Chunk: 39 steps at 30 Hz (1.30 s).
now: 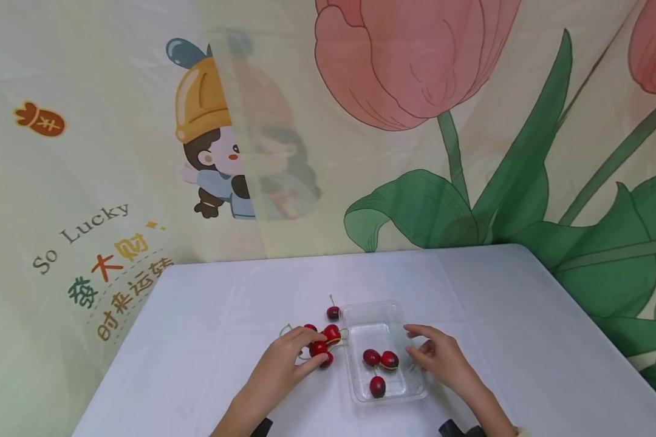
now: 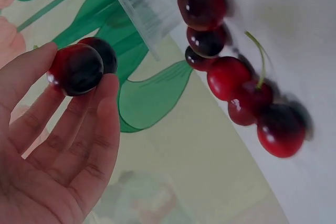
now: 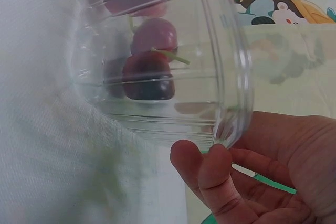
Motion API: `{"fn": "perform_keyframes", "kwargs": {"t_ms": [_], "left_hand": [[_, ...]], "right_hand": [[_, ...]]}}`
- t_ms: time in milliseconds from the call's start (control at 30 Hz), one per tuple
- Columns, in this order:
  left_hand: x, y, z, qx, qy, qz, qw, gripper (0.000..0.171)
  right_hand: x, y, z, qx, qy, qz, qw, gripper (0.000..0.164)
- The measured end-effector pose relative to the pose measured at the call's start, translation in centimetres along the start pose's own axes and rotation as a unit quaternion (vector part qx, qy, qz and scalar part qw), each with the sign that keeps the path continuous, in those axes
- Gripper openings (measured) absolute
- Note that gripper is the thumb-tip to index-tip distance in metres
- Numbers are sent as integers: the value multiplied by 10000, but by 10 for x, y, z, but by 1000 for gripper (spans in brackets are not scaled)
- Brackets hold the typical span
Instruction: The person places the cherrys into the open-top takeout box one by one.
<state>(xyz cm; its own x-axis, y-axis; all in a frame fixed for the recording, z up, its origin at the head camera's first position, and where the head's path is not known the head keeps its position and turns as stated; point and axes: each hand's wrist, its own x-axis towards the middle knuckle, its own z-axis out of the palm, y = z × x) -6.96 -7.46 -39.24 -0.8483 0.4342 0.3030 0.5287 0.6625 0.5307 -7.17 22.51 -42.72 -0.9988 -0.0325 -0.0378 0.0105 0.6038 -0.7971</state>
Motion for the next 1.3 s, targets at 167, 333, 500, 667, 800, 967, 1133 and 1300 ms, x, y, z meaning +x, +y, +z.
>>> {"fn": "perform_keyframes", "kwargs": {"t_ms": [167, 333, 500, 667, 800, 967, 1133, 1300], "left_hand": [[16, 7, 7, -300, -279, 15, 9992, 25], [31, 13, 19, -668, -711, -80, 9952, 26], [42, 16, 35, -557, -1065, -167, 9926, 27], [51, 18, 49, -202, -1244, -23, 9920, 28], [59, 22, 56, 105, -1310, 164, 9912, 28], [68, 24, 65, 207, -1419, 233, 9894, 27], [73, 23, 74, 188, -1564, 310, 9870, 26], [76, 20, 83, 392, -1595, 451, 9854, 25]], "right_hand": [[0, 1, 0, -19, -22, -144, 9999, 42], [0, 0, 0, 45, -40, -19, 10000, 43], [-1, 2, 0, 68, -115, -88, 9999, 43], [0, 3, -1, 78, -91, -118, 9999, 43], [0, 2, -3, 93, -136, -242, 9996, 43], [0, 3, -4, 118, -190, -331, 9992, 43], [0, 3, -4, 135, -217, -363, 9990, 43], [1, 6, -5, 152, -218, -511, 9983, 42]]}}
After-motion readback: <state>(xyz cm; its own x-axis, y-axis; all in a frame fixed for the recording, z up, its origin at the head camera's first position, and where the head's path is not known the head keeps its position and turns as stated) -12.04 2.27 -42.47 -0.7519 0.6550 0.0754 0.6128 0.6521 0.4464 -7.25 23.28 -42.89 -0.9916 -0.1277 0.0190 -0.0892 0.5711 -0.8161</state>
